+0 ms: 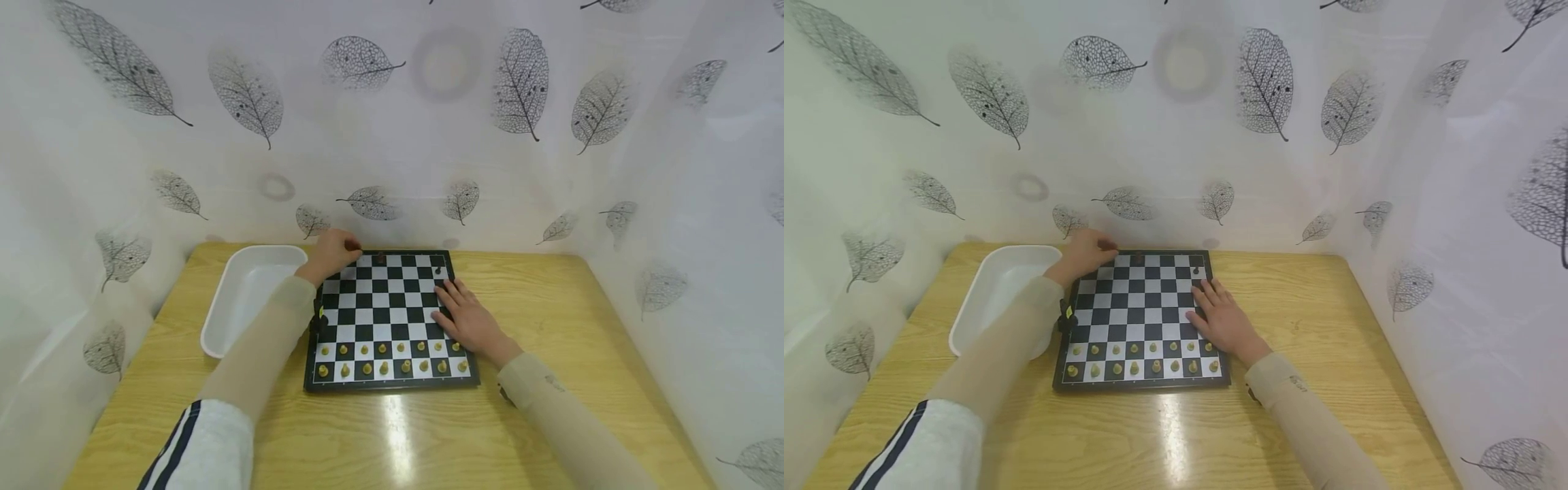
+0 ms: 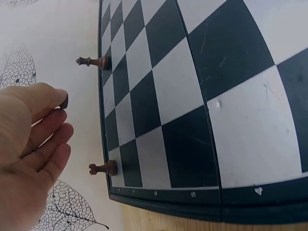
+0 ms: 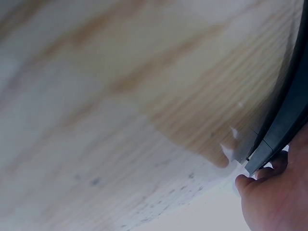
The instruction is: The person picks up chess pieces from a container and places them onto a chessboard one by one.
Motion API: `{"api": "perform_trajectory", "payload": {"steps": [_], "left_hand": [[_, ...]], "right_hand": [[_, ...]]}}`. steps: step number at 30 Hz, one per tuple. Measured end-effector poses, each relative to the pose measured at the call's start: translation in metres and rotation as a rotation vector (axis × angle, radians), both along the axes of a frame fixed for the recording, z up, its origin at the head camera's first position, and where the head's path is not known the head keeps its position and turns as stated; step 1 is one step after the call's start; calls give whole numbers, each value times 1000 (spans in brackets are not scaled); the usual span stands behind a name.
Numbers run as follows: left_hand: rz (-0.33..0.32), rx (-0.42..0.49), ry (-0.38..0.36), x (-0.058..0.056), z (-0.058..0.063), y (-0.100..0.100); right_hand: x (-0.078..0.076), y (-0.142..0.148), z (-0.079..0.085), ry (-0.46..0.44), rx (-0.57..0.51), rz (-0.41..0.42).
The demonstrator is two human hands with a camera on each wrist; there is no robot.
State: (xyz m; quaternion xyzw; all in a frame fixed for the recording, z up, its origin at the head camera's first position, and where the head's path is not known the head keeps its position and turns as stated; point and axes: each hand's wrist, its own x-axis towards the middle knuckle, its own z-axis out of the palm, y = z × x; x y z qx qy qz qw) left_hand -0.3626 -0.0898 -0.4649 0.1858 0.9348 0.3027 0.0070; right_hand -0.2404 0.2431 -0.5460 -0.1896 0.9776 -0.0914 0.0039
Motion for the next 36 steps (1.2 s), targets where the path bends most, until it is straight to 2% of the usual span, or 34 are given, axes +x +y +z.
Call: {"api": "perform_trajectory", "payload": {"steps": [3,8,17,27,36], "left_hand": [[-9,-3,-9,-2,-1,3],[-37,-45,3,-2,3,9],[-20,-97,-74,-6,-4,17],[-5,-125,-47,-3,-7,19],[-11,-144,-34,-6,-12,19]], "right_hand": [[0,0,0,2,-6,6],[0,-1,2,1,-14,12],[1,-2,1,-3,-6,12],[1,-1,4,1,-4,15],[1,-2,3,0,15,3]]}}
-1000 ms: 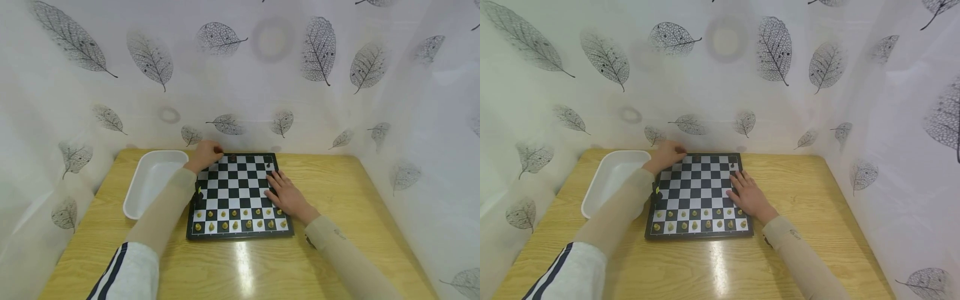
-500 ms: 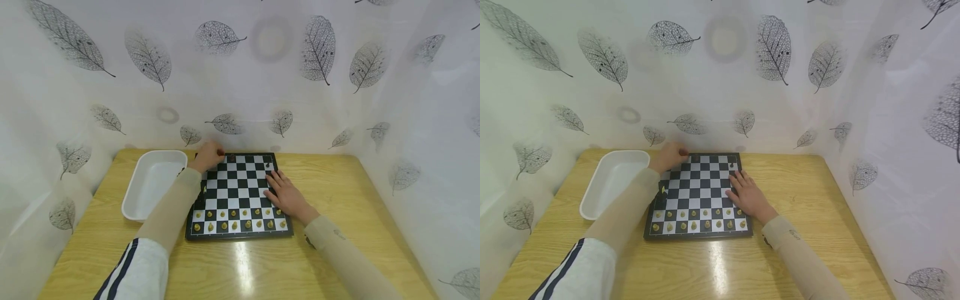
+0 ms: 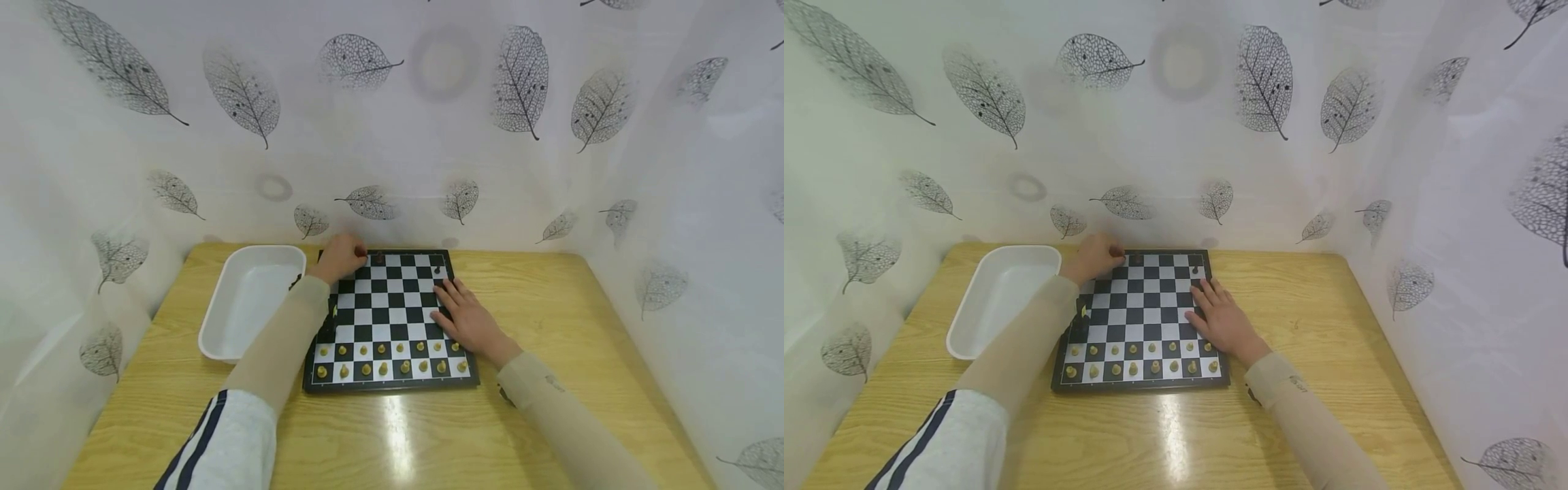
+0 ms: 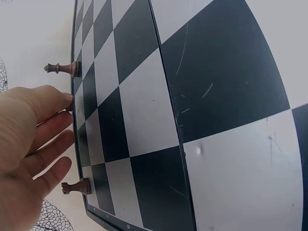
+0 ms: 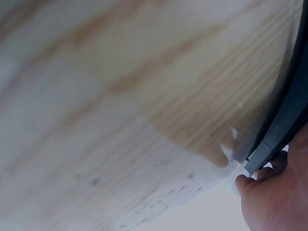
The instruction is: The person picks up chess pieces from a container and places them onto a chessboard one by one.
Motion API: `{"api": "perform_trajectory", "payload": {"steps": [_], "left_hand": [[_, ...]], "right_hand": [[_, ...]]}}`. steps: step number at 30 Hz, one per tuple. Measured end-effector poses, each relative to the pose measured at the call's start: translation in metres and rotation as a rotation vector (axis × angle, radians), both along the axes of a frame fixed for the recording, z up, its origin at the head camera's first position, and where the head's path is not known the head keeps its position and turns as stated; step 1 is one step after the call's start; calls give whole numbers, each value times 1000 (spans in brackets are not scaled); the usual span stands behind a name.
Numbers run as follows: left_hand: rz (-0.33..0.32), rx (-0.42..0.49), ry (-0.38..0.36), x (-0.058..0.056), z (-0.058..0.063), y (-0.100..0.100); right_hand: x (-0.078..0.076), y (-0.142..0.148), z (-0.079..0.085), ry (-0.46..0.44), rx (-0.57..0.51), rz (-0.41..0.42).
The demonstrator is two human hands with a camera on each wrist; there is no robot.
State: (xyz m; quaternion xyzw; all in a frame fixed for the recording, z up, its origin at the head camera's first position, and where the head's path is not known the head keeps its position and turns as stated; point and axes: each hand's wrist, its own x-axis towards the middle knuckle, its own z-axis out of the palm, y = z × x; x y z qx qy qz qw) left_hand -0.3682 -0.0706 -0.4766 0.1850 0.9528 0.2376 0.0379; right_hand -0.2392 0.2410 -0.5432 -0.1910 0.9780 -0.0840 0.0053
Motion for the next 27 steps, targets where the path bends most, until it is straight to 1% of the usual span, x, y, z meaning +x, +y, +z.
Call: {"api": "perform_trajectory", "payload": {"steps": [13,21,27], "left_hand": [[10,0,-33,-1,-1,-1],[13,-9,-43,-2,-3,0],[13,-16,-37,-3,-4,0]], "right_hand": [[0,-1,1,3,2,-4],[0,0,0,12,-5,-7],[0,0,-1,9,-1,-7]]}}
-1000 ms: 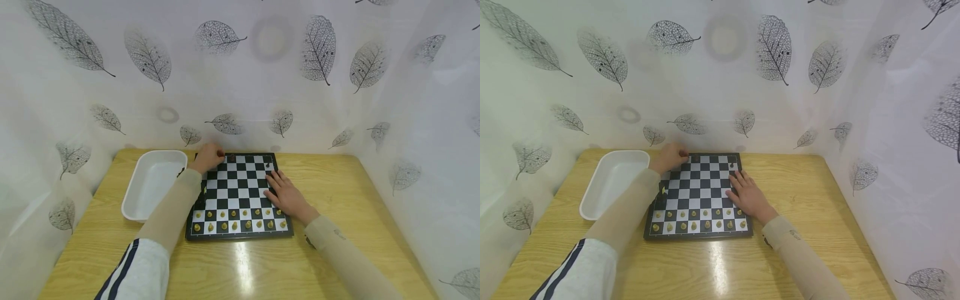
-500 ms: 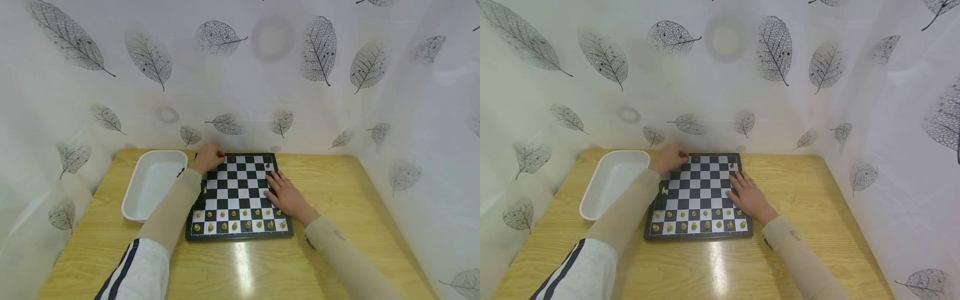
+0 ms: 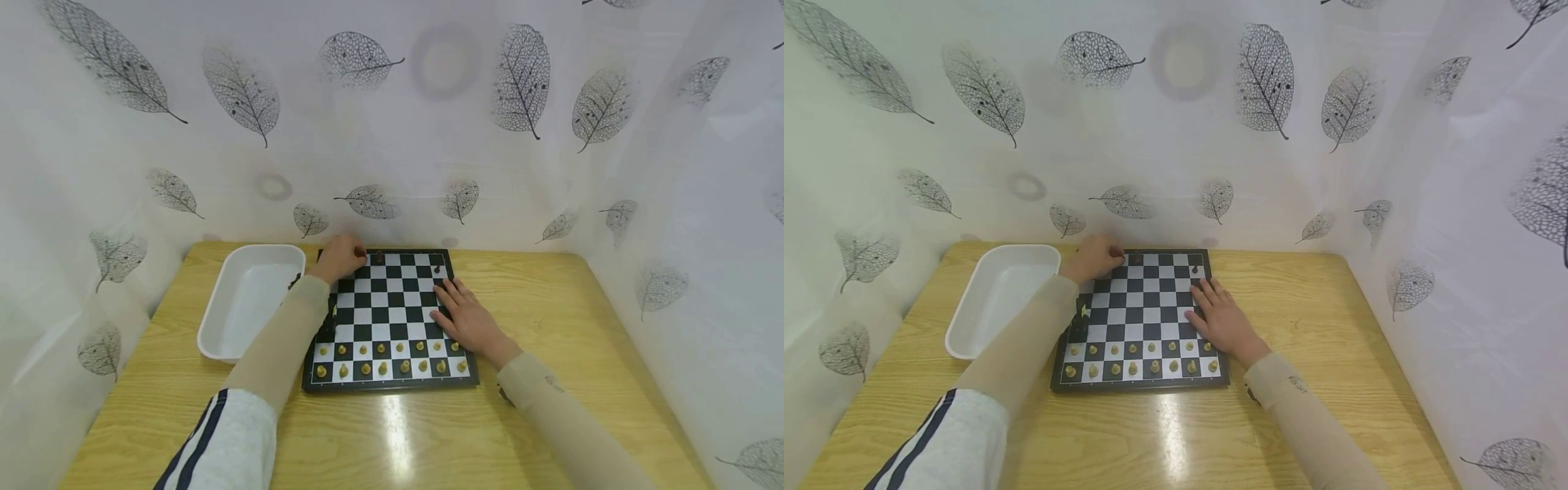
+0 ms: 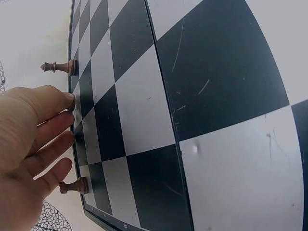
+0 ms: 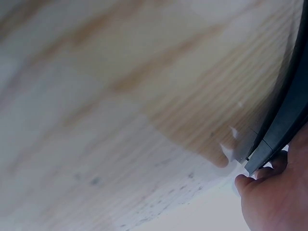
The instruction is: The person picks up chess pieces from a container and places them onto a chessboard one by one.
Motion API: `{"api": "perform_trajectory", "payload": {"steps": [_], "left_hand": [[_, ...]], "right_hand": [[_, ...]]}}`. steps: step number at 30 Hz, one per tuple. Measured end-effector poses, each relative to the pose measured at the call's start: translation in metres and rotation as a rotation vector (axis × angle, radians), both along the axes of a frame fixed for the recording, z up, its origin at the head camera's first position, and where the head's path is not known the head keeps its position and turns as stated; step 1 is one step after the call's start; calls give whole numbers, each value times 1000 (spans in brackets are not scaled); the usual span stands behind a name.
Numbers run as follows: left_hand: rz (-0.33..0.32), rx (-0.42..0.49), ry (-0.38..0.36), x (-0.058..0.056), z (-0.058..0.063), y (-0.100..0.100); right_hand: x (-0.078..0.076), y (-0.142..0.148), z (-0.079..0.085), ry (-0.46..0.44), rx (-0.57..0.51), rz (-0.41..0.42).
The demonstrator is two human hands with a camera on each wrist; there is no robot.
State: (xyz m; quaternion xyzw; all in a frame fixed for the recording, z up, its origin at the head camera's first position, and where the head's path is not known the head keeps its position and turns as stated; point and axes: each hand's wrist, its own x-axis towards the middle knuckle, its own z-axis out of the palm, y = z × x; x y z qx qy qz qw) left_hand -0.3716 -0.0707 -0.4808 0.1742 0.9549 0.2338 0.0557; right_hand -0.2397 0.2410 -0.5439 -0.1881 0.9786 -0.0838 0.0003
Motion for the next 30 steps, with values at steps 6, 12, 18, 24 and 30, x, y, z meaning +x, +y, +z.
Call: {"api": "perform_trajectory", "payload": {"steps": [6,12,18,24,30], "left_hand": [[-4,-1,17,0,-1,0],[-1,-4,7,-2,-3,-1],[-4,12,-4,-3,-3,0],[-11,22,10,-2,-5,0],[-3,26,4,-3,-6,0]], "right_hand": [[-1,0,-1,-4,0,1],[-1,0,-1,-5,-5,2],[-1,0,-1,-9,-10,4],[-2,1,-2,-11,-6,4],[-2,1,-3,-11,-4,5]]}}
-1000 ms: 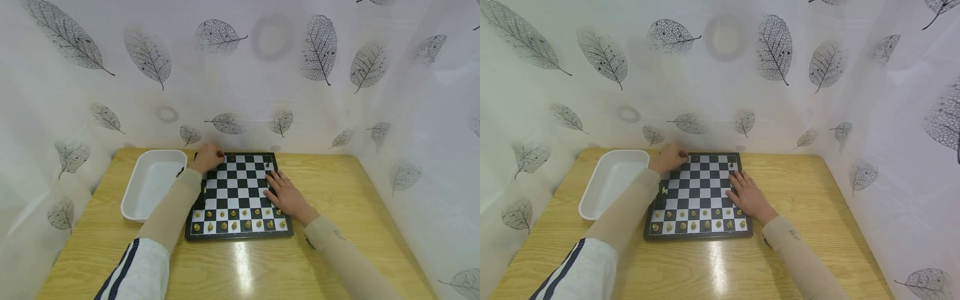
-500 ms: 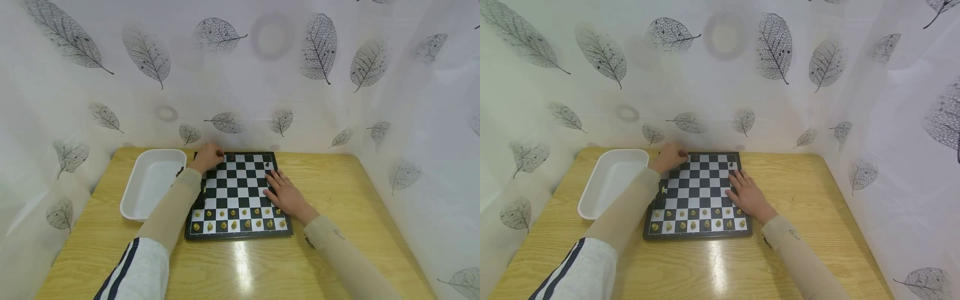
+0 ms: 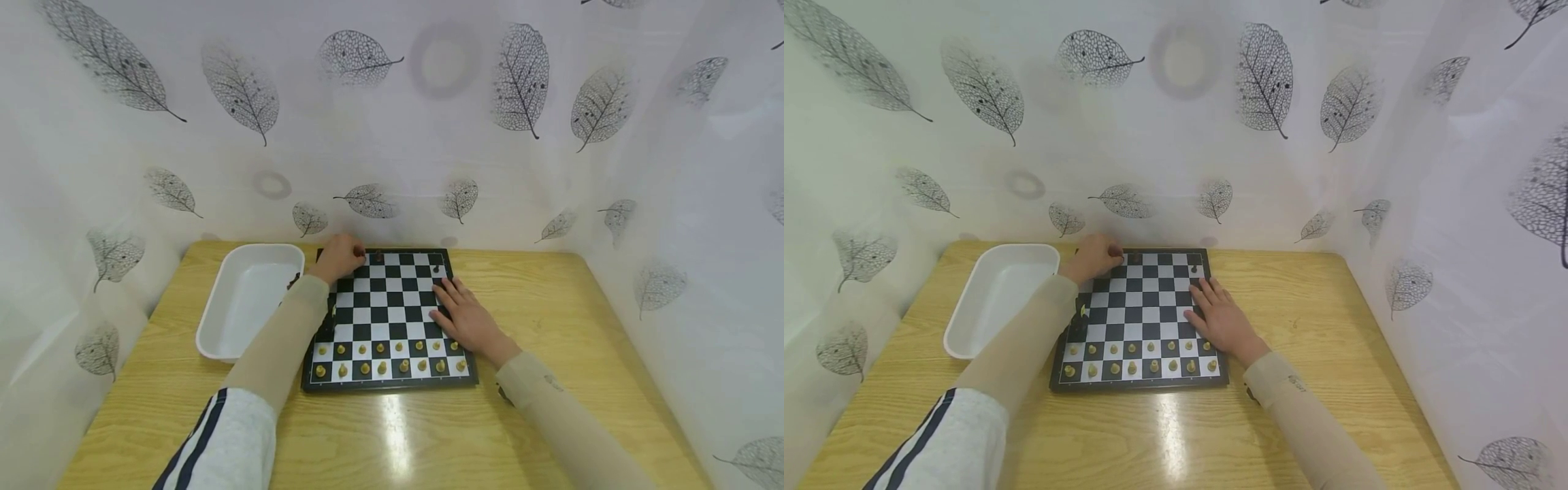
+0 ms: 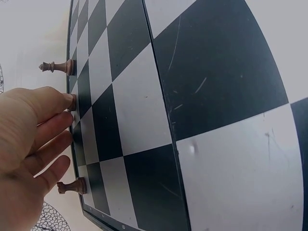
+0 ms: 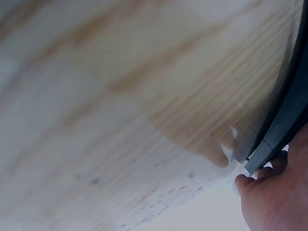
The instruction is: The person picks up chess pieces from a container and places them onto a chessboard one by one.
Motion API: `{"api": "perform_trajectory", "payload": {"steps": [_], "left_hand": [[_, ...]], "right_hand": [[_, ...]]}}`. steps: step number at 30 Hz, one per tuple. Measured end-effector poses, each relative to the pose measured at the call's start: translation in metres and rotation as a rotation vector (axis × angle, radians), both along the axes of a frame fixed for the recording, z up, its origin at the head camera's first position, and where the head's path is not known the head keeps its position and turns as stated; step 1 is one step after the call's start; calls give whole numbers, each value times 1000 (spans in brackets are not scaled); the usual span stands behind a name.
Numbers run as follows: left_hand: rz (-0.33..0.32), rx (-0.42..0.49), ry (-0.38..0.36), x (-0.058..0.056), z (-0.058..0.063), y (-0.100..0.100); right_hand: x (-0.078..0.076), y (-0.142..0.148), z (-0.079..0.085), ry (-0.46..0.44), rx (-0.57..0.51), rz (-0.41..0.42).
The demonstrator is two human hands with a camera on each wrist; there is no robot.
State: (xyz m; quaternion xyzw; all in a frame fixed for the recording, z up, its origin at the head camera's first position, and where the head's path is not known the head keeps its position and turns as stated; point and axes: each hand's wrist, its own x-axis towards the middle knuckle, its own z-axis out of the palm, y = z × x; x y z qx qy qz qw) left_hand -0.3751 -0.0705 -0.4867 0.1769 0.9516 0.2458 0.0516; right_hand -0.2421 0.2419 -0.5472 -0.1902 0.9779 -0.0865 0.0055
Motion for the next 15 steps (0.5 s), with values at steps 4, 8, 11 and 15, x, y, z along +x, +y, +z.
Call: {"api": "perform_trajectory", "payload": {"steps": [4,8,11,15], "left_hand": [[-3,-2,1,-2,-1,0],[-2,-3,-6,-3,-2,0],[-7,-3,-3,-3,-2,-1],[-16,7,7,0,0,-1]], "right_hand": [[0,0,1,6,-7,1],[0,0,1,5,-8,3],[0,0,1,4,-6,3],[1,-1,2,2,-3,-2]]}}
